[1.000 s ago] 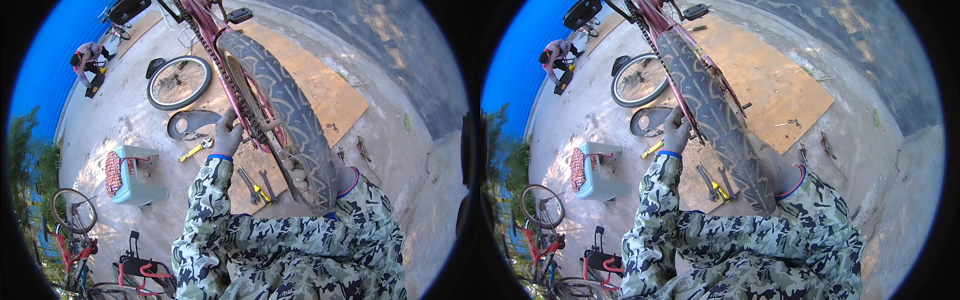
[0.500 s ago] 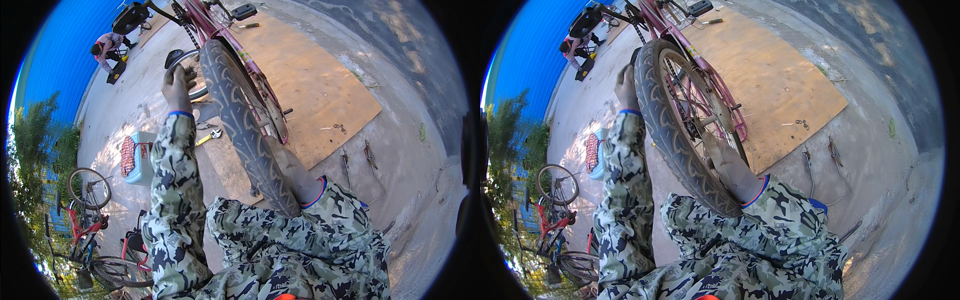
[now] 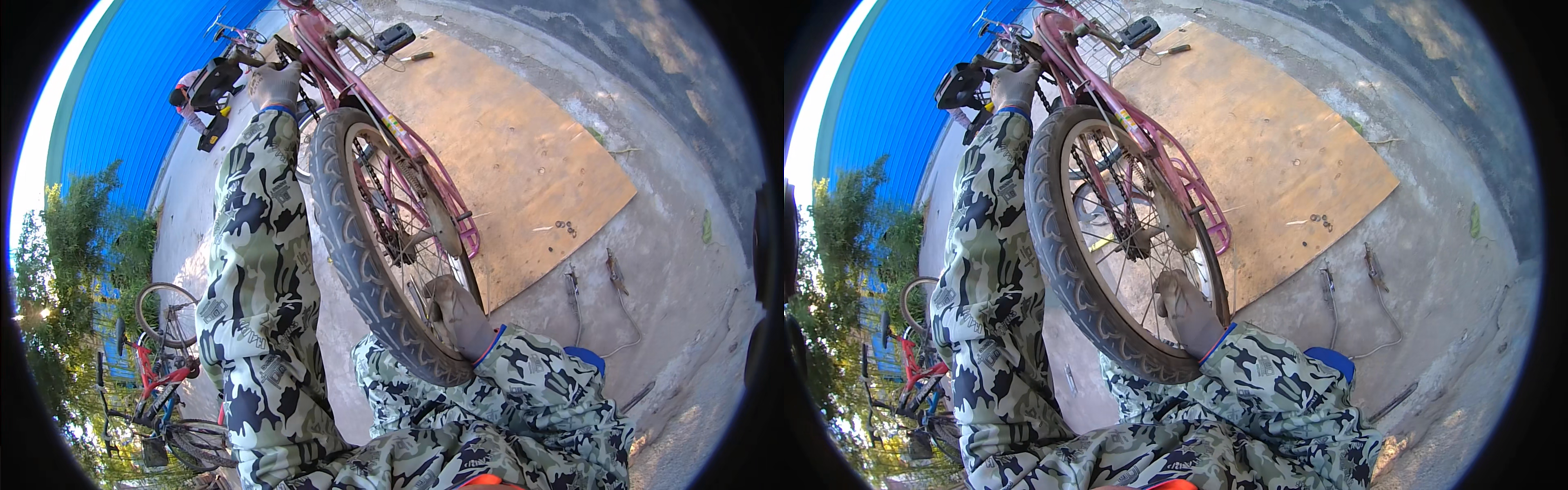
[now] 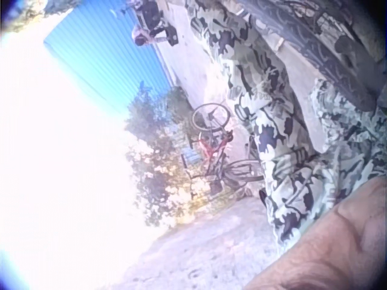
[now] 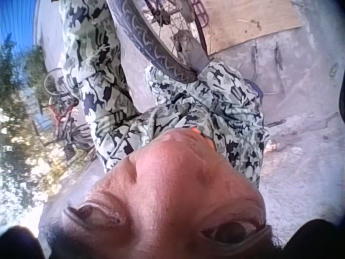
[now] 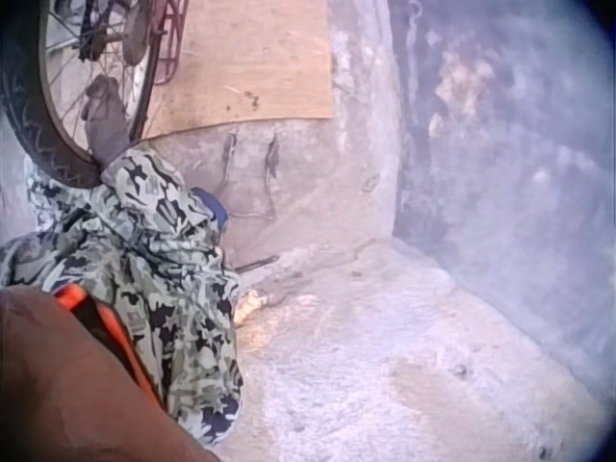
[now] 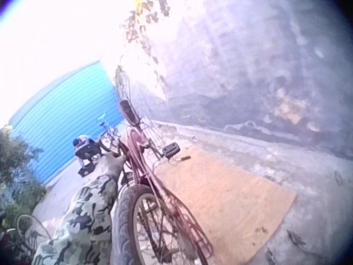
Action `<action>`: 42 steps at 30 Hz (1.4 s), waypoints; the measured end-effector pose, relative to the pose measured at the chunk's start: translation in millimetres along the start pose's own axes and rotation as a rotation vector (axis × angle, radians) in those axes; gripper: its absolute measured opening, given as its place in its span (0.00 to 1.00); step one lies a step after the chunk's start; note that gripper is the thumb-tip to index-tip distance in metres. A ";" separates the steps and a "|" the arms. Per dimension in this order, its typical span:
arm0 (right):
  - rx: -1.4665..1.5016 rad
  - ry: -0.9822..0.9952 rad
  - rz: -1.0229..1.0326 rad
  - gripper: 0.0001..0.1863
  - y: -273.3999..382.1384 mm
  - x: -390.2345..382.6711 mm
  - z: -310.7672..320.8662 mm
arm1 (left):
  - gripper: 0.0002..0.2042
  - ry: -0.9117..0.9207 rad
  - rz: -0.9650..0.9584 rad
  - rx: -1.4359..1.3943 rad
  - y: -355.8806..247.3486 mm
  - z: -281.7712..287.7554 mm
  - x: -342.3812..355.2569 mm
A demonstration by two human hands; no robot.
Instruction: The person sits on the ground and repairs a bicycle chain by removing a damaged link and reconnecting the chain ends. They use a chain tool to push out the pin, then rejoin the chain and test the connection by rotating the rear wheel.
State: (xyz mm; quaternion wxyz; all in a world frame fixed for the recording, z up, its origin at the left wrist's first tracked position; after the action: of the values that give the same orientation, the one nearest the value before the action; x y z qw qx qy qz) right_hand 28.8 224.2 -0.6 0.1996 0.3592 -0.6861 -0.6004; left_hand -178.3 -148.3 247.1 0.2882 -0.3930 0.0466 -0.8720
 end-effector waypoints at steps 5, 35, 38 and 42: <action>0.145 0.087 -0.196 0.23 0.8 -7.5 5.1 | 0.27 -0.036 0.008 -0.089 -0.5 4.5 -8.3; -0.428 -0.074 0.604 0.17 46.5 1.9 9.1 | 0.32 0.375 0.082 -0.541 34.4 -7.3 -91.2; -0.529 -0.109 0.686 0.15 48.8 -1.2 11.0 | 0.25 0.393 0.148 -0.628 37.0 -15.6 -112.1; -0.337 -0.005 0.443 0.15 53.2 -2.5 11.1 | 0.22 0.309 0.248 -0.660 41.2 -28.2 -99.6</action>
State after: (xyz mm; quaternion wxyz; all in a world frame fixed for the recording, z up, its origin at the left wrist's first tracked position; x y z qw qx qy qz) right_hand 9.2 234.7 49.0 0.3815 0.1605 -0.6387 -0.6486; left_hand -126.9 -132.8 149.5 0.2392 -0.3200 0.4147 -0.8175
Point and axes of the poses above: each hand's wrist, its own x-axis towards the middle knuckle, its own z-axis out of the back of the hand, y = z × x, the point moved 1 cm from there along x, towards the middle knuckle, and after that the axes turned 12 degrees about -x, right-handed, at the moved point
